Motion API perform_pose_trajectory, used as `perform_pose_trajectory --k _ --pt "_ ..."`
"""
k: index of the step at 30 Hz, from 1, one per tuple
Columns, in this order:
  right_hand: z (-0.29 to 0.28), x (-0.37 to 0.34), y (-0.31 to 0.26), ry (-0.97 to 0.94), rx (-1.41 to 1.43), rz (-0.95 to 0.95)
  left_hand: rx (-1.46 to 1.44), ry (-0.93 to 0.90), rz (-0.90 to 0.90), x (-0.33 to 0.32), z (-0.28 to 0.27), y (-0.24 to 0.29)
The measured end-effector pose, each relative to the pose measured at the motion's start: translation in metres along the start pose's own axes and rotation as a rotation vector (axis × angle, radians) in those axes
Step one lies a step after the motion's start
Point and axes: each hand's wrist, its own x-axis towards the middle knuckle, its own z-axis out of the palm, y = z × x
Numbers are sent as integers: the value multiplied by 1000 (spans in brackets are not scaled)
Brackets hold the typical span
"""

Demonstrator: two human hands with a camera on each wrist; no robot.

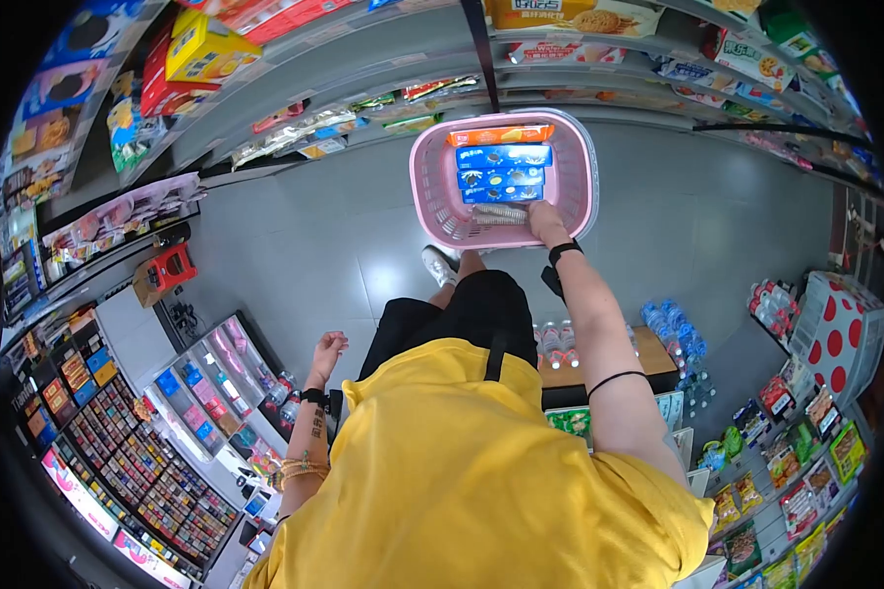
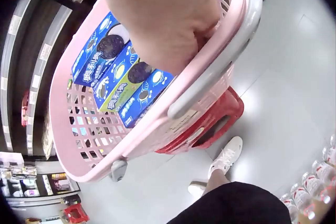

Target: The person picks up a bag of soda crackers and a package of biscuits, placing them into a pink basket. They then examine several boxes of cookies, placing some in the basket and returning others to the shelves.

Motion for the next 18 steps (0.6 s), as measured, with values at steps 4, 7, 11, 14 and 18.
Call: perform_pose_trajectory --k 4,7,11,14,18 --pt "-15 -21 -17 11 -88 -14 14 -9 72 5 -3 -3" --pt "-8 -25 -31 -2 51 180 11 -13 82 -3 -15 -23" --pt "24 6 -1 -72 154 130 27 -15 32 -17 -39 -56" --pt "-3 -2 -13 -169 178 200 54 14 -45 -32 -51 -88" --pt "-2 13 -10 -260 148 177 15 103 -121 -43 -50 -132"
